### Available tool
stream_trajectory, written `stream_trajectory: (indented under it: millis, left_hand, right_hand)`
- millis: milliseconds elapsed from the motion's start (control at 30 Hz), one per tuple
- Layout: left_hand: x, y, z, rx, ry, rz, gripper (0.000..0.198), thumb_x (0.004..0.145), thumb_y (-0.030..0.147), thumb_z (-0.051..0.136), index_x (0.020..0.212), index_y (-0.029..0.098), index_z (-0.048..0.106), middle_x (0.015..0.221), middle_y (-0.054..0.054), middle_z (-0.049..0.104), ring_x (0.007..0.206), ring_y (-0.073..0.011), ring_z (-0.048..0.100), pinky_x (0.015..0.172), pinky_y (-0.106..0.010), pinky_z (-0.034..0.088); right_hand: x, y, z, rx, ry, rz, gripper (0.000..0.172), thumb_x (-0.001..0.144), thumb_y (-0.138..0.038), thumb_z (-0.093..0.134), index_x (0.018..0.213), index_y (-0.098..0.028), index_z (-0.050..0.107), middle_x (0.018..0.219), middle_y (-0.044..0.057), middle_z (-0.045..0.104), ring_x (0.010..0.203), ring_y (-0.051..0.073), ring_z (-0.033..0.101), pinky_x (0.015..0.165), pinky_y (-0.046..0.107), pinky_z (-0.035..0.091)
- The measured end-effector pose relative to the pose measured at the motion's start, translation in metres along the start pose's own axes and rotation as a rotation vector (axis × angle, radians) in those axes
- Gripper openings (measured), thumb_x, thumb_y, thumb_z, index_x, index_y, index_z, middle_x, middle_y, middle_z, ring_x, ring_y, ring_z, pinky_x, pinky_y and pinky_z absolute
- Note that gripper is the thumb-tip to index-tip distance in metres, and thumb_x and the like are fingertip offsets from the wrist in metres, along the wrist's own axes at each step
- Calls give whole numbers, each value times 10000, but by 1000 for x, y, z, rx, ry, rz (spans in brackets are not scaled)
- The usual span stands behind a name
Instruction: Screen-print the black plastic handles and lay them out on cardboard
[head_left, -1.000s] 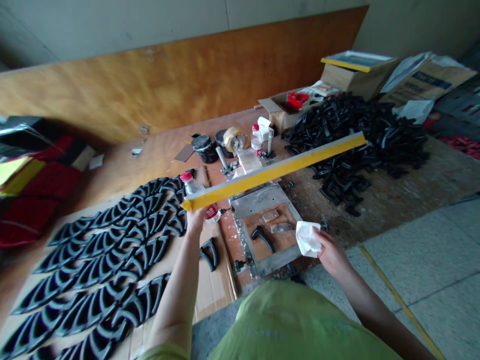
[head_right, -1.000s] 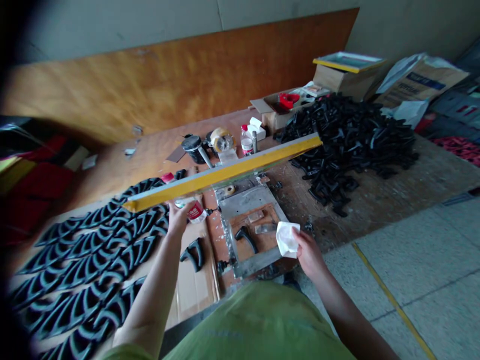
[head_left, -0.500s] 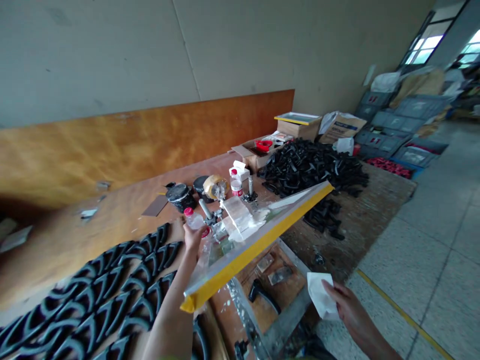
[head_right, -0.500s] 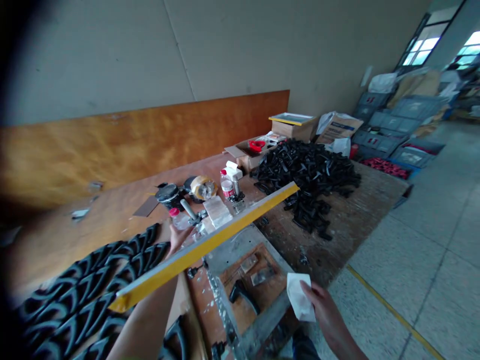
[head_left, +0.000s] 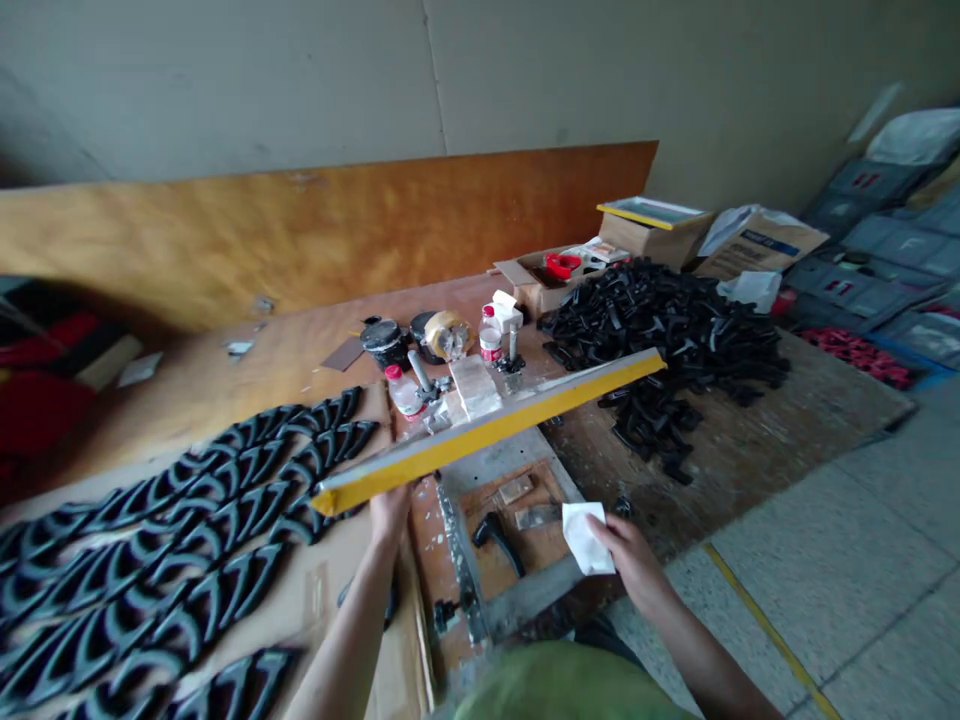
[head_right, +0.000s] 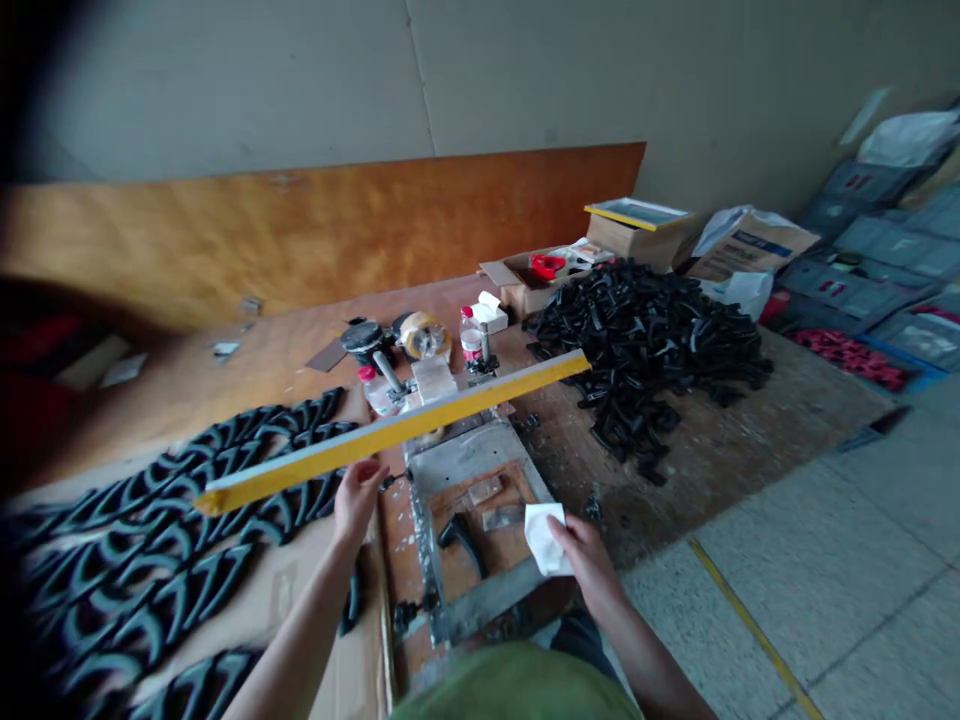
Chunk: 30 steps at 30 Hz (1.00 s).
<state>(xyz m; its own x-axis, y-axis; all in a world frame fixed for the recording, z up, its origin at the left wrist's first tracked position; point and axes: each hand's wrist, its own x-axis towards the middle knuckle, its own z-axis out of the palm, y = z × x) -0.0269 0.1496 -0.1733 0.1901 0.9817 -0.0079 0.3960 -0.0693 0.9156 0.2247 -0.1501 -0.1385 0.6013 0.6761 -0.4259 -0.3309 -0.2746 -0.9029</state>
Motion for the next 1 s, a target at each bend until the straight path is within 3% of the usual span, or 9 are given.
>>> stream_trajectory:
  millis: [167, 233, 300, 433, 667, 833, 933, 1000]
  left_hand:
    - [-139, 20, 33, 136, -44, -111, 339, 834, 538, 584, 813, 200, 602, 761, -22, 659, 718, -184, 618, 701, -295, 473]
    - [-178, 31, 54, 251, -48, -141, 354, 864, 546, 549, 800, 201, 596, 753, -24, 653, 701, -176, 611, 686, -289, 460]
    - [-203, 40, 75, 381, -28, -173, 368, 867, 560, 552, 811, 199, 587, 770, -35, 653, 734, -184, 618, 705, -295, 458]
    - [-218, 50, 107, 609, 63, -226, 369, 854, 562, 589, 878, 194, 588, 878, -73, 665, 862, -214, 637, 770, -316, 466]
    - [-212, 72, 135, 814, 151, -294, 248, 896, 338, 514, 1052, 178, 621, 1072, -125, 681, 957, -247, 664, 793, -335, 487]
    - [-210, 74, 144, 855, 188, -325, 377, 917, 415, 494, 1148, 136, 601, 1128, -181, 675, 1019, -288, 654, 808, -357, 495]
    - [-213, 73, 142, 854, 238, -327, 326, 936, 353, 470, 1131, 127, 601, 1066, -178, 696, 994, -276, 662, 822, -341, 489]
    - [-220, 74, 140, 827, 250, -252, 297, 956, 329, 439, 1109, 134, 602, 1020, -163, 701, 992, -267, 661, 848, -337, 485]
  right_hand:
    - [36, -22, -13, -160, -201, -71, 486, 684, -621, 743, 801, -149, 742, 684, 38, 697, 598, 174, 602, 537, 262, 454]
    - [51, -28, -20, -232, -250, -120, 460, 702, -598, 734, 798, -148, 744, 661, 28, 690, 571, 159, 578, 512, 248, 423]
    - [65, -31, -26, -291, -290, -181, 428, 734, -568, 714, 807, -148, 750, 653, 21, 687, 554, 149, 560, 503, 243, 405]
    - [85, -33, -29, -419, -372, -313, 357, 785, -497, 670, 837, -157, 767, 645, 13, 690, 541, 144, 543, 497, 241, 377]
    - [94, -35, -24, -565, -484, -461, 351, 823, -447, 606, 981, -189, 785, 702, 32, 732, 558, 159, 557, 522, 254, 367]
    - [95, -35, -27, -521, -520, -440, 331, 805, -434, 628, 979, -201, 787, 741, 34, 753, 567, 167, 573, 544, 262, 394]
    - [98, -36, -31, -488, -533, -423, 305, 783, -416, 663, 977, -214, 786, 784, 32, 765, 601, 179, 596, 579, 271, 424]
    - [101, -36, -34, -466, -530, -423, 285, 773, -398, 686, 984, -233, 784, 818, 28, 772, 624, 186, 610, 597, 277, 443]
